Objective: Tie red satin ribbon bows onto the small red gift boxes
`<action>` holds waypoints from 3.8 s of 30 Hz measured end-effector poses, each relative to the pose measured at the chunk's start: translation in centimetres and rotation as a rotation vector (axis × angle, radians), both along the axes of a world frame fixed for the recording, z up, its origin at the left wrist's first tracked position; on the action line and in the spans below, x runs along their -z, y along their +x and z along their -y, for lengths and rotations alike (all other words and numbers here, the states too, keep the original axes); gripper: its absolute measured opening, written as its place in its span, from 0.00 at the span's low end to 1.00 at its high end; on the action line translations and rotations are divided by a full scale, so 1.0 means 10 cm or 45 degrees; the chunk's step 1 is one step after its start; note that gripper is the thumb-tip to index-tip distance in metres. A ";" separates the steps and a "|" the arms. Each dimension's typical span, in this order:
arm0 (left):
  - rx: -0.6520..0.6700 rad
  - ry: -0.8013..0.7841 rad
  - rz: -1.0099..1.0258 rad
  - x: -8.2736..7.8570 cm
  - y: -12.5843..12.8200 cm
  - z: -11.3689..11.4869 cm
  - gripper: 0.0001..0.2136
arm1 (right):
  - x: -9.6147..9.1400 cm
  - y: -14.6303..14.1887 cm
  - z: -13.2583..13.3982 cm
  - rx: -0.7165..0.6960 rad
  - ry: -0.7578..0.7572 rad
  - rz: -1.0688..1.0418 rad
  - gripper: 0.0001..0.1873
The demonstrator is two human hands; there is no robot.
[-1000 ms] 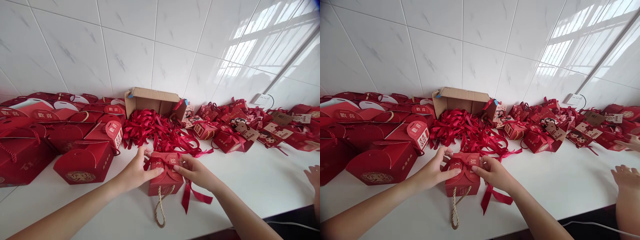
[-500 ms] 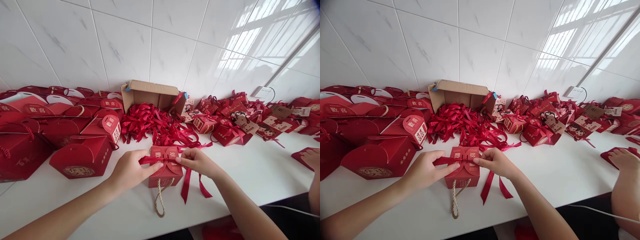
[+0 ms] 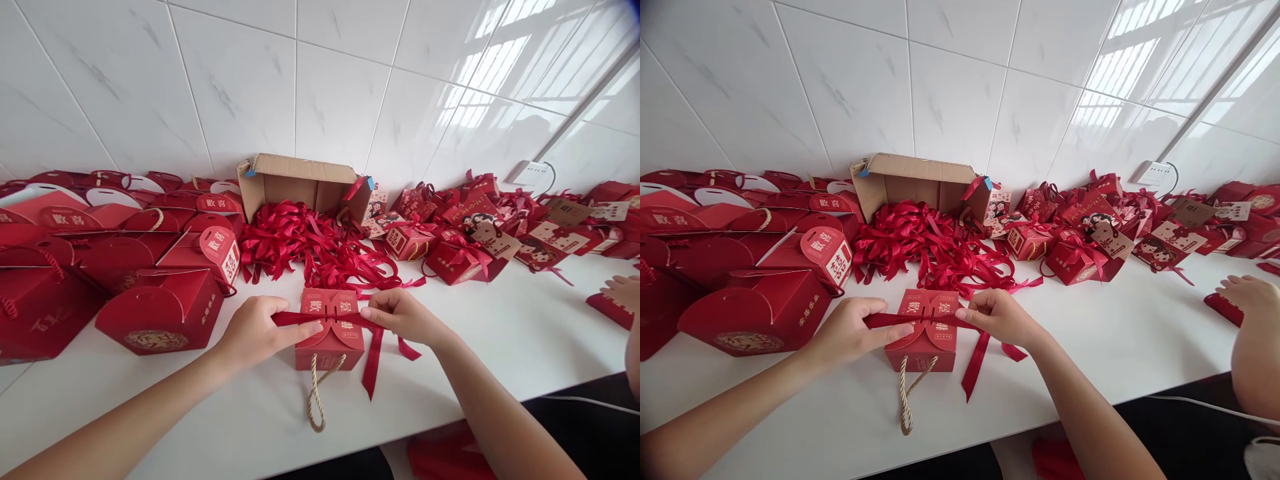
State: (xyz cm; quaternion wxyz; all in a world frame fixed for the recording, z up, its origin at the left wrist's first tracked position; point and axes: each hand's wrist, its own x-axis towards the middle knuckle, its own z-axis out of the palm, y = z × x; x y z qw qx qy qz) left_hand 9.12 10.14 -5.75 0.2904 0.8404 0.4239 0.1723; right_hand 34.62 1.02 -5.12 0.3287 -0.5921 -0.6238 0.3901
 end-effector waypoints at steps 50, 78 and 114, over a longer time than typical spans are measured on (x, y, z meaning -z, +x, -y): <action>0.170 -0.569 0.180 -0.35 -0.01 -0.18 0.23 | -0.04 -0.75 -0.13 0.349 0.320 -0.311 0.04; 0.247 0.004 0.531 -0.29 0.15 -0.09 0.06 | -0.04 -0.76 -0.14 0.286 0.356 -0.448 0.13; 0.397 0.006 0.610 -0.09 0.24 -0.07 0.03 | 0.12 -0.79 -0.09 0.208 0.263 -0.534 0.17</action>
